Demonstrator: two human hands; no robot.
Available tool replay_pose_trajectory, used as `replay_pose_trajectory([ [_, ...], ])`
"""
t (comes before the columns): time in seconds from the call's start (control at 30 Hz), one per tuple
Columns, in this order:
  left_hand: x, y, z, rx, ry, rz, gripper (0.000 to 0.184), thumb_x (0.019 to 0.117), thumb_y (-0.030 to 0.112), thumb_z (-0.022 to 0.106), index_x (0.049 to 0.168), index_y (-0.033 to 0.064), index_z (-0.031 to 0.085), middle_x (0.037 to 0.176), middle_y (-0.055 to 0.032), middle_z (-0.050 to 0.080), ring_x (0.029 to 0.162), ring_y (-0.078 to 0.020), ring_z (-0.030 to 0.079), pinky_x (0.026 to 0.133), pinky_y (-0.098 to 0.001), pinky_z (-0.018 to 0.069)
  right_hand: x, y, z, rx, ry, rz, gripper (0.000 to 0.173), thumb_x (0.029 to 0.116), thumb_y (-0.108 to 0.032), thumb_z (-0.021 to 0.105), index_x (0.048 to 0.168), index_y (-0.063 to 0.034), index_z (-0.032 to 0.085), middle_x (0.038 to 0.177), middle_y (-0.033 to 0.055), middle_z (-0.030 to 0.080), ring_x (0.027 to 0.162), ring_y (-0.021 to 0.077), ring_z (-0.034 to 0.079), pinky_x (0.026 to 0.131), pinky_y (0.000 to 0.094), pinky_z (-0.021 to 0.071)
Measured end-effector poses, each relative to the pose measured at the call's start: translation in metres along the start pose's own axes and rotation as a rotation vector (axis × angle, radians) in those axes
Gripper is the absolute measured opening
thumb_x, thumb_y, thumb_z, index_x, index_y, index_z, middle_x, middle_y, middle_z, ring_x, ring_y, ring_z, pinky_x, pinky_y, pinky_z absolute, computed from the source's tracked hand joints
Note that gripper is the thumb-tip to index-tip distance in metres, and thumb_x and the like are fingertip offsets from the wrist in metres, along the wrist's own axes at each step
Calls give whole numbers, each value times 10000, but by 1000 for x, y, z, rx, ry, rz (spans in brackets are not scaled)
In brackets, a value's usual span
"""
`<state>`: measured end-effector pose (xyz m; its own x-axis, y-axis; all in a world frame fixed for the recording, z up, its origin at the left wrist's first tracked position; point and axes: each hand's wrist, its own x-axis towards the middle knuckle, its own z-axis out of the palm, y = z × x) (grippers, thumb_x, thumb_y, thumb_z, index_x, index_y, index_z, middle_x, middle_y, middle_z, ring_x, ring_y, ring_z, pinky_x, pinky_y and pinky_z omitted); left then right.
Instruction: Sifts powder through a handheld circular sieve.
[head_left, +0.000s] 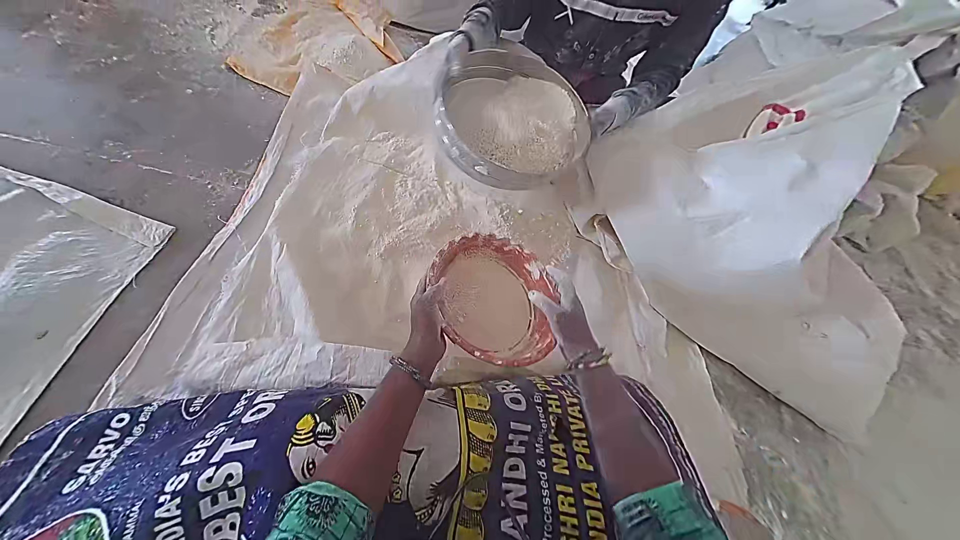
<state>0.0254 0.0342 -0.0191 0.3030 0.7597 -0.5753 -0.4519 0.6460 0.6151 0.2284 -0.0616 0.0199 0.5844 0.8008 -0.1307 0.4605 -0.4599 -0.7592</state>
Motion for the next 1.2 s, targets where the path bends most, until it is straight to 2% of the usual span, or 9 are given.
replay_pose_trajectory([
  [0.1,-2,4,-4,58,-12,-20,414,1065,167,466,1456,29,446,1351,-163,558,1153,-195,585,952,-375,506,-14,22,20,286,75,41,773,875,-38,552,1579,59,248,1613,261,313,1457,219,388,1167,303,354],
  [0.23,-17,-8,2,170,-197,-59,560,1100,318,304,1606,93,224,1595,-165,340,1372,-253,460,1062,-438,446,-2,42,11,411,204,221,530,921,9,482,1441,87,420,1335,193,544,1117,97,579,936,235,487],
  [0.4,-1,2,2,-11,141,170,522,1119,368,162,1440,73,449,1286,-87,636,1108,-124,649,887,-315,566,-11,35,39,479,123,142,576,869,6,474,1429,134,426,1340,227,559,1152,86,577,967,217,472],
  [0.53,6,-5,-10,75,121,242,596,1100,374,79,1632,109,115,1704,-94,87,1561,-236,125,1221,-529,185,1,51,33,536,260,147,663,839,-26,485,1477,108,361,1427,245,487,1243,153,536,1020,267,453],
  [0.67,-2,-10,2,70,190,307,516,1114,327,179,1491,46,393,1417,-99,543,1249,-125,564,998,-330,509,-19,41,54,549,169,140,703,846,-44,479,1506,123,304,1475,285,448,1317,191,505,1075,298,434],
  [0.8,4,2,-13,71,113,338,604,1095,368,88,1625,79,107,1697,-123,107,1556,-247,146,1205,-530,217,-6,49,45,517,280,144,693,860,-35,466,1511,130,291,1506,315,399,1354,237,467,1102,319,400],
  [0.9,-8,-13,-2,142,175,370,520,1110,300,197,1511,10,358,1489,-129,473,1329,-142,502,1064,-336,460,-22,38,56,486,183,142,732,865,-73,479,1537,124,265,1537,323,376,1407,260,434,1148,341,372],
  [1.07,-1,8,-12,90,128,291,566,1108,316,120,1609,68,205,1668,-130,225,1524,-251,249,1181,-507,272,-9,46,46,526,294,147,672,861,-16,475,1495,124,299,1464,284,430,1293,192,498,1056,285,428],
  [1.2,-10,-5,-1,97,174,303,487,1115,260,215,1503,28,396,1441,-124,520,1269,-140,542,1030,-325,474,-22,40,58,522,201,100,738,821,-70,493,1509,117,301,1475,285,441,1314,183,505,1069,288,436],
])
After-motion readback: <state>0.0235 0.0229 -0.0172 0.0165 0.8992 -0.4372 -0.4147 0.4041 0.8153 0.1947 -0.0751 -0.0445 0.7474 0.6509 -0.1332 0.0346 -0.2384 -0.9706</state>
